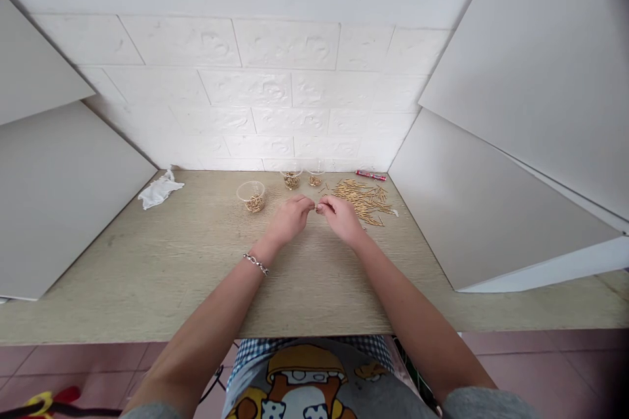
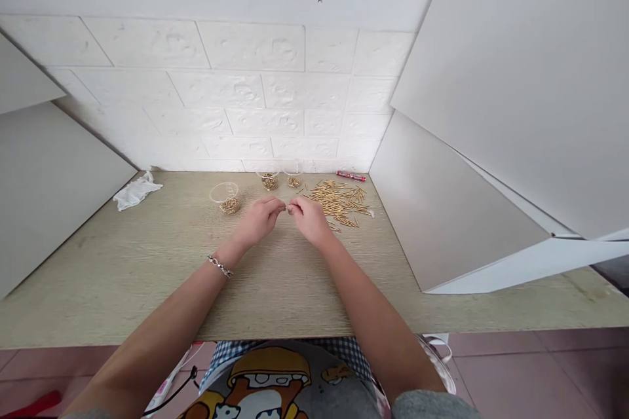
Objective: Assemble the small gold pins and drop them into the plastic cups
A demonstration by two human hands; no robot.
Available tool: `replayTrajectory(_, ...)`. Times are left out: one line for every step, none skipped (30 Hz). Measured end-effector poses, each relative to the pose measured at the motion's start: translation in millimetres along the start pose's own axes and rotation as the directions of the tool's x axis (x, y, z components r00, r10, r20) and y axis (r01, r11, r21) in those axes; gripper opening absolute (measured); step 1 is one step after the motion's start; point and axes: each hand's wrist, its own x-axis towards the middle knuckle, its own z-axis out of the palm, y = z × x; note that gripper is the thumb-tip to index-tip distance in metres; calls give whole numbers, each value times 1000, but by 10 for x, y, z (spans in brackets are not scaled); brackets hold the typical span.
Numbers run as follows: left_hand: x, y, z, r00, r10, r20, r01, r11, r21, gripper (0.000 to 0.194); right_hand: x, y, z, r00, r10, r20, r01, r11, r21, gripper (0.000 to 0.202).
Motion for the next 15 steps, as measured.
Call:
replayTrajectory(1,6,3,1000,-9,-3,9,1000,-13,23,-1,-1,-2,1000,5,2,-5,1000,8,14)
replayTrajectory(1,12,6,1000,-18,-5,18,1000,-25,23,-2,-2,-1,1000,9,1,-10,1000,14,14)
replayTrajectory(1,20,10,1000,-28,-7,28,999,-35,23,-4,-3,4,1000,14,-3,-14,1000,18,14)
replayTrajectory(0,28,14,999,-41,-10,41,998,-42,23,-7,-4,11,1000,18,-11,-18,1000,19,14)
replayTrajectory(0,36,18,998,-56,-14,55,997,-45,23,-9,-4,21,1000,22,-20,-22,1000,18,14)
replayTrajectory(-1,43,22,997,-70,-19,69,997,-45,22,-11,-2,33,999,25,-30,-25,1000,14,14)
replayTrajectory(-2,48,25,996,-80,-24,79,996,-40,22,-12,2,45,999,26,-40,-26,1000,8,13)
replayTrajectory(-4,53,30,996,-88,-28,87,996,-33,22,-13,8,57,999,24,-48,-24,1000,0,13)
replayTrajectory(-5,56,34,995,-92,-31,91,996,-24,22,-13,15,69,998,20,-53,-20,1000,-10,13)
replayTrajectory(-6,58,38,995,-91,-30,91,996,-16,22,-13,22,78,998,13,-56,-14,1000,-22,13)
replayTrajectory(-8,59,43,996,-90,-28,90,996,-8,21,-13,29,87,998,6,-58,-8,999,-35,13)
replayTrajectory(-9,61,48,995,-91,-27,91,996,-1,21,-14,35,93,998,1,-58,-4,999,-50,14)
replayTrajectory(-10,63,53,995,-93,-26,93,996,6,21,-15,38,99,998,-3,-59,0,998,-63,14)
replayTrajectory(-11,67,58,995,-96,-26,96,995,9,21,-16,39,103,998,-4,-61,0,998,-70,14)
replayTrajectory(-11,71,63,995,-101,-27,101,995,8,21,-19,38,107,998,-2,-65,-3,997,-71,15)
